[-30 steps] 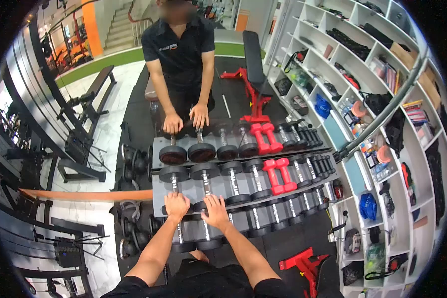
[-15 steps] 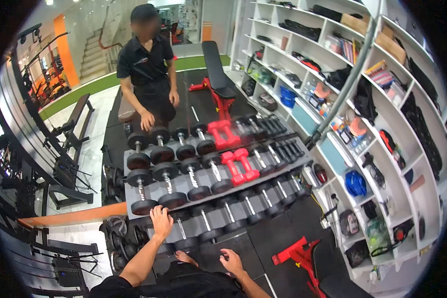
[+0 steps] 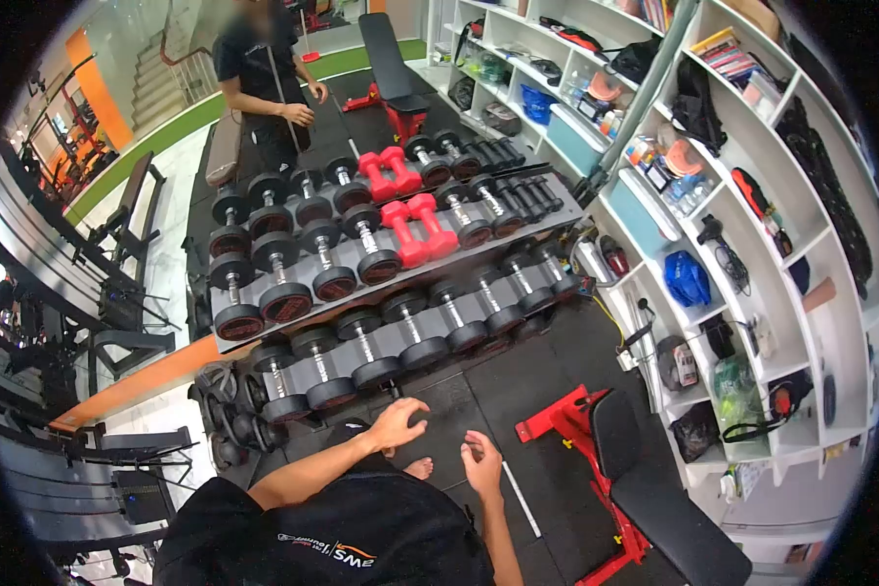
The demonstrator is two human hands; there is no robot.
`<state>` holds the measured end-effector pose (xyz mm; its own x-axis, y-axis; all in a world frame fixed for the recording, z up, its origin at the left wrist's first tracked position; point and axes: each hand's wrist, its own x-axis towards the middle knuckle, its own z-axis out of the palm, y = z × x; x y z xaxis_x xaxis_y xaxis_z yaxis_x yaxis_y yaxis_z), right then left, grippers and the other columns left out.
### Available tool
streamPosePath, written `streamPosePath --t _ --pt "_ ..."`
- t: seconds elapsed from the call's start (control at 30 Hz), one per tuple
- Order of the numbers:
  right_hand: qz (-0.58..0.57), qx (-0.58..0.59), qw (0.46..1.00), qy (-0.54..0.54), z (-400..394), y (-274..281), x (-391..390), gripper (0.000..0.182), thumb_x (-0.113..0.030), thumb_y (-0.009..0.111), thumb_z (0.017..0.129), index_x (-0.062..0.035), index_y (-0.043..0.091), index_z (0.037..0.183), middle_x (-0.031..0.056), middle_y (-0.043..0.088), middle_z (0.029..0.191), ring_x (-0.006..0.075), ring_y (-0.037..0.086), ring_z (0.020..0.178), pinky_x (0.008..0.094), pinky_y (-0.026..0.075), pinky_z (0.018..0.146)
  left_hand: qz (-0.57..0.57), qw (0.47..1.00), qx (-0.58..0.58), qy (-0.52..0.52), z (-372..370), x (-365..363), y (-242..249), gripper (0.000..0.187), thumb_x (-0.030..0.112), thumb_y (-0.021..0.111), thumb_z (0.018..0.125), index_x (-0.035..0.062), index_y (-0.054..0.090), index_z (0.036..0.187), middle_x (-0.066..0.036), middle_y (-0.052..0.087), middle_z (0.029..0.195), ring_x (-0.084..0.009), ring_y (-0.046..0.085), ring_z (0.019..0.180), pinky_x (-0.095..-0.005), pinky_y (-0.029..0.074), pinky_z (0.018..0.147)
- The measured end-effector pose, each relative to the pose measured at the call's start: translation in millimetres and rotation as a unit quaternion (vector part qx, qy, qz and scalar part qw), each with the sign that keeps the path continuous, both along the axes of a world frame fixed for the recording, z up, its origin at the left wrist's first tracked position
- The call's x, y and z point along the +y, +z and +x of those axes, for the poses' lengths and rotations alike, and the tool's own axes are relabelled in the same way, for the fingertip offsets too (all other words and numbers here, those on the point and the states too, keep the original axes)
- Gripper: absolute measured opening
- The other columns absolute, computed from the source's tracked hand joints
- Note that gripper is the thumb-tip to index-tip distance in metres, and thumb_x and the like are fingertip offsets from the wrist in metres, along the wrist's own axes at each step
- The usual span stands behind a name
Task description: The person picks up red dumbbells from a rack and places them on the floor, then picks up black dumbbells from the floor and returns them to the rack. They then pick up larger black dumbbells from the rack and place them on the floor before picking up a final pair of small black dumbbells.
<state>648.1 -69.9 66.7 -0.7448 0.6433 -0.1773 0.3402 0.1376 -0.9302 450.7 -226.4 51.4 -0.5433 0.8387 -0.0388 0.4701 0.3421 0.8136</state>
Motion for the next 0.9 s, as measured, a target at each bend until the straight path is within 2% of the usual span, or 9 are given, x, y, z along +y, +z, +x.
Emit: streamPosePath --t 0.07,0.17,0.2,0.33,0.43,0.47,0.57,0.67,0.9 --pt "-0.009 0.016 0.999 -0.031 11.2 5.7 5.8 0.033 -0.004 0.066 0.090 -0.0030 0.062 0.122 0.0124 0.071 0.109 0.0163 0.068 0.095 0.0291 0.054 0.080 0.005 0.999 -0.020 -0.047 8.5 19.8 10.7 0.045 0.035 0.064 0.088 0.0067 0.060 0.122 -0.016 0.061 0.124 -0.0338 0.056 0.121 -0.0429 0.043 0.104" --pt "-0.040 0.036 0.996 -0.066 19.1 10.0 14.9 0.034 -0.003 0.067 0.090 -0.0029 0.061 0.123 0.0116 0.070 0.110 0.0151 0.067 0.095 0.0273 0.053 0.080 0.007 0.994 -0.083 -0.073 13.1 42.2 41.8 0.049 0.038 0.065 0.089 0.0065 0.059 0.126 -0.017 0.061 0.126 -0.0333 0.057 0.120 -0.0429 0.045 0.102" --pt "-0.041 0.047 0.995 -0.073 19.0 9.5 18.1 0.035 -0.003 0.067 0.089 -0.0026 0.060 0.124 0.0114 0.070 0.110 0.0139 0.067 0.095 0.0261 0.053 0.079 0.034 0.993 -0.072 -0.088 11.7 50.6 39.0 0.050 0.039 0.065 0.090 0.0064 0.058 0.128 -0.017 0.062 0.126 -0.0327 0.058 0.120 -0.0421 0.046 0.101" --pt "-0.053 0.047 0.995 -0.072 22.9 22.3 37.4 0.040 -0.003 0.068 0.089 -0.0034 0.058 0.128 0.0096 0.070 0.111 0.0126 0.066 0.093 0.0249 0.052 0.077 -0.004 0.989 -0.089 -0.121 13.6 84.6 37.0 0.049 0.038 0.066 0.091 0.0058 0.058 0.127 -0.015 0.063 0.124 -0.0307 0.060 0.114 -0.0425 0.047 0.097" --pt "-0.055 0.057 0.994 -0.081 20.1 37.8 62.9 0.041 -0.003 0.068 0.089 -0.0041 0.057 0.129 0.0090 0.070 0.111 0.0124 0.066 0.094 0.0247 0.052 0.077 -0.047 0.983 -0.098 -0.151 15.2 121.8 32.1 0.055 0.047 0.064 0.089 0.0126 0.057 0.132 -0.009 0.067 0.118 -0.0250 0.061 0.115 -0.0463 0.038 0.102" --pt "-0.057 0.063 0.992 -0.091 23.1 38.2 71.7 0.041 -0.003 0.068 0.090 -0.0043 0.056 0.129 0.0089 0.070 0.112 0.0123 0.066 0.094 0.0249 0.052 0.078 -0.024 0.975 -0.138 -0.172 15.3 136.7 39.7 0.057 0.049 0.062 0.090 0.0125 0.056 0.133 -0.010 0.066 0.121 -0.0259 0.062 0.116 -0.0466 0.041 0.102" --pt "-0.050 0.084 0.986 -0.134 25.7 48.3 102.2 0.042 -0.003 0.067 0.090 -0.0044 0.055 0.130 0.0099 0.069 0.113 0.0128 0.066 0.095 0.0262 0.054 0.080 -0.024 0.957 -0.157 -0.243 11.3 184.8 69.5 0.056 0.040 0.066 0.091 0.0042 0.054 0.133 -0.016 0.063 0.125 -0.0295 0.062 0.115 -0.0412 0.048 0.099" --pt "-0.070 0.094 0.974 -0.196 20.1 62.7 127.2 0.043 -0.004 0.069 0.089 -0.0046 0.056 0.130 0.0114 0.069 0.113 0.0138 0.067 0.093 0.0274 0.054 0.079 0.032 0.938 -0.163 -0.304 10.5 225.7 61.7 0.055 0.035 0.066 0.092 0.0017 0.052 0.134 -0.019 0.061 0.127 -0.0316 0.062 0.114 -0.0412 0.049 0.097" --pt "-0.018 0.091 0.974 -0.208 10.8 92.0 182.2 0.044 -0.003 0.069 0.087 -0.0033 0.057 0.129 0.0135 0.068 0.115 0.0160 0.067 0.096 0.0288 0.054 0.081 0.037 0.923 -0.142 -0.357 3.5 293.5 85.9 0.059 0.032 0.067 0.092 0.0016 0.046 0.137 -0.020 0.058 0.131 -0.0308 0.061 0.116 -0.0405 0.049 0.097"
